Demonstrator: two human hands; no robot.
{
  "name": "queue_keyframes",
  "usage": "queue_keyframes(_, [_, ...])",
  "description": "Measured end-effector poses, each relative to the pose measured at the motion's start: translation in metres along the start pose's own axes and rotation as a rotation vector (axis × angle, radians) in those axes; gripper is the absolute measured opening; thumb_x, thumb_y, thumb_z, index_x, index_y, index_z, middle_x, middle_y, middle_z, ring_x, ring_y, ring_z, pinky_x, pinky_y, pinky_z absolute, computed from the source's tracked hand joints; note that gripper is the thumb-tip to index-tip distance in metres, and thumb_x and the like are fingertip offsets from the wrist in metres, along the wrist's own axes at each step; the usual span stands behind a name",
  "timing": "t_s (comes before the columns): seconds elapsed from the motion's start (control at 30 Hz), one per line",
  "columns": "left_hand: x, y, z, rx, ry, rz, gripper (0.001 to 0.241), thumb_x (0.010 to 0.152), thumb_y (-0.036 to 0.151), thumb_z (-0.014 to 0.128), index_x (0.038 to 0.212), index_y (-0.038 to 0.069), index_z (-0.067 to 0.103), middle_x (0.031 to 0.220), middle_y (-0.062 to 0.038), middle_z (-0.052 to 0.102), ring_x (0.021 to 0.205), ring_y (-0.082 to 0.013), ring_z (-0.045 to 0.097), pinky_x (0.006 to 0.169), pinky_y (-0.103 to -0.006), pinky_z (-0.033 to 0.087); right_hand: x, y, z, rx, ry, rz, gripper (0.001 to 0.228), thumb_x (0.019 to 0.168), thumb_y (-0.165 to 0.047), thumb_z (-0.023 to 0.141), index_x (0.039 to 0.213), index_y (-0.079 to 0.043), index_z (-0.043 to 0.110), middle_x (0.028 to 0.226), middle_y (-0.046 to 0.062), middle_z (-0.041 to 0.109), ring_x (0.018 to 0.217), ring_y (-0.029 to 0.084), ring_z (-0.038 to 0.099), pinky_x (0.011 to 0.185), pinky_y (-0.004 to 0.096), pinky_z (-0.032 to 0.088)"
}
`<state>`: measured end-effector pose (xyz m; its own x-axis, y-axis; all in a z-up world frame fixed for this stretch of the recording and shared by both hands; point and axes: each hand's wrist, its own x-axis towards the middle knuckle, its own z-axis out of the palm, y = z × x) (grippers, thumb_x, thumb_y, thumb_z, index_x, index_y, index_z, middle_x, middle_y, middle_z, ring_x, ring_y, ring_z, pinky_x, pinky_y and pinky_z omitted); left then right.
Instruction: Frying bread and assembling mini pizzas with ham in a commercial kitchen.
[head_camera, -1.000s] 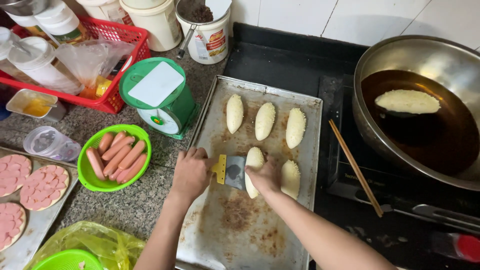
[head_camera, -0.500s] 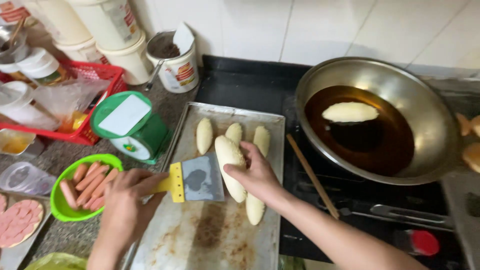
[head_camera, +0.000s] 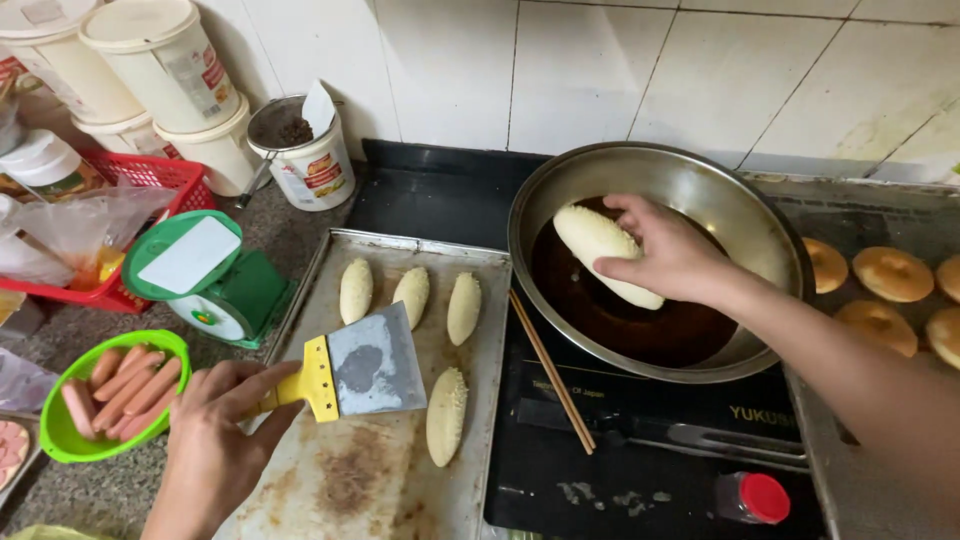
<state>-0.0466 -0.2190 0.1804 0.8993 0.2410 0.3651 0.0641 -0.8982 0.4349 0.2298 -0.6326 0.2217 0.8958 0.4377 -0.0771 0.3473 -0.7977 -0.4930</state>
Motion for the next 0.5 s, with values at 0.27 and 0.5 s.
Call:
queue_keyframes(0.27, [-0.021, 0.008, -0.005, 0.038, 0.014, -0.030, 0.042, 0.066, 0.013, 0.086, 0.109, 0.016, 0.082, 0.097, -0.003, 0.072, 0.075, -0.0213, 0.064, 0.069, -0.0351, 0.053, 0.017, 0.043, 0.042, -0.222, -0.163, -0.012, 0.082, 0.077, -0.026, 0.078, 0.148, -0.004, 0.042, 0.133, 0.018, 0.061, 0.121, 0.035, 0.062, 0.103, 0.047, 0.053])
queue_keyframes(0.5, [-0.035, 0.003, 0.000, 0.127, -0.034, -0.134, 0.044, 0.067, 0.017, 0.087, 0.111, 0.020, 0.082, 0.099, -0.001, 0.074, 0.072, -0.0181, 0.062, 0.067, -0.0339, 0.053, 0.017, 0.044, 0.060, -0.366, -0.202, -0.073, 0.080, 0.080, -0.026, 0.074, 0.150, -0.011, 0.039, 0.141, 0.015, 0.054, 0.132, 0.035, 0.053, 0.113, 0.053, 0.040])
